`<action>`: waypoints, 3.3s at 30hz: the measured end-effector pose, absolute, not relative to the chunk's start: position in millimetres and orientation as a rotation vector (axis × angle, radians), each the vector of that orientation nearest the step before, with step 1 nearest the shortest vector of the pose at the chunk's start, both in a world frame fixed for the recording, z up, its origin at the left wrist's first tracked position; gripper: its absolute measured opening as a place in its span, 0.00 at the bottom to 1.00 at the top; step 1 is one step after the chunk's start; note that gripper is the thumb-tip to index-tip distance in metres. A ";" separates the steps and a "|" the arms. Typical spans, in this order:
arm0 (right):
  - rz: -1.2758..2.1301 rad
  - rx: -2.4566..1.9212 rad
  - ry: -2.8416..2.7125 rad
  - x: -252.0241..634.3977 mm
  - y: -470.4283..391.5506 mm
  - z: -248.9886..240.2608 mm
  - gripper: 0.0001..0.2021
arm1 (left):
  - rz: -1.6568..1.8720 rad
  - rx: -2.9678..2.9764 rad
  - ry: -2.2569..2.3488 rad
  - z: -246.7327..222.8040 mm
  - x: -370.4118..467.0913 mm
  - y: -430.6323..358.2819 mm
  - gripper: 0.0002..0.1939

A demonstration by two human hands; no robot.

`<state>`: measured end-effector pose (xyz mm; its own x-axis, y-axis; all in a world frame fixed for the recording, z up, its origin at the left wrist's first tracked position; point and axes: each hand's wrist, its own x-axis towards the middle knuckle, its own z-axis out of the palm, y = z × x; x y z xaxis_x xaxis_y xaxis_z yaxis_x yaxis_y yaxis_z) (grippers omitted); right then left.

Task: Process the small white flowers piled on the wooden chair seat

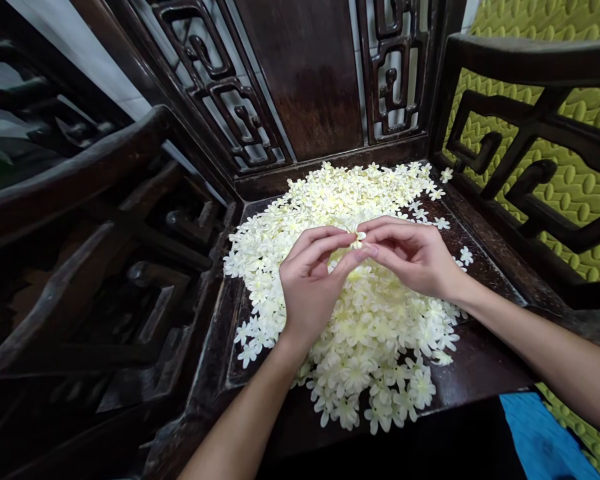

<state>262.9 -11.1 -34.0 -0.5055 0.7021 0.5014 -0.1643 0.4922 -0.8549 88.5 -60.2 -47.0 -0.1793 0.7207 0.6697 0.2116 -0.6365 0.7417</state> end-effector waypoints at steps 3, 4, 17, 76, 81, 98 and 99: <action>1.149 -0.466 -1.803 262.6 -11.0 -33.6 0.07 | 1.878 1.751 1.105 -47.7 88.2 -59.9 0.13; 1.153 -0.459 -1.808 262.6 -10.9 -33.3 0.07 | 1.874 1.760 1.105 -47.9 88.0 -59.9 0.12; 1.138 -0.419 -1.811 262.6 -11.1 -31.0 0.07 | 1.848 1.734 1.114 -49.7 84.9 -57.5 0.09; 1.265 -0.401 -1.830 268.0 -11.7 -29.5 0.07 | 1.884 1.968 1.209 -47.1 85.1 -58.4 0.03; 1.152 -0.451 -1.833 266.2 -14.0 -30.5 0.04 | 1.906 1.926 1.273 -49.2 86.1 -58.2 0.03; 0.959 -0.472 -1.764 266.3 -5.5 -34.0 0.03 | 2.004 1.804 1.138 -43.0 86.6 -60.3 0.08; 0.936 -0.449 -1.794 266.2 -6.4 -33.6 0.02 | 1.989 1.845 1.102 -42.6 87.2 -60.4 0.11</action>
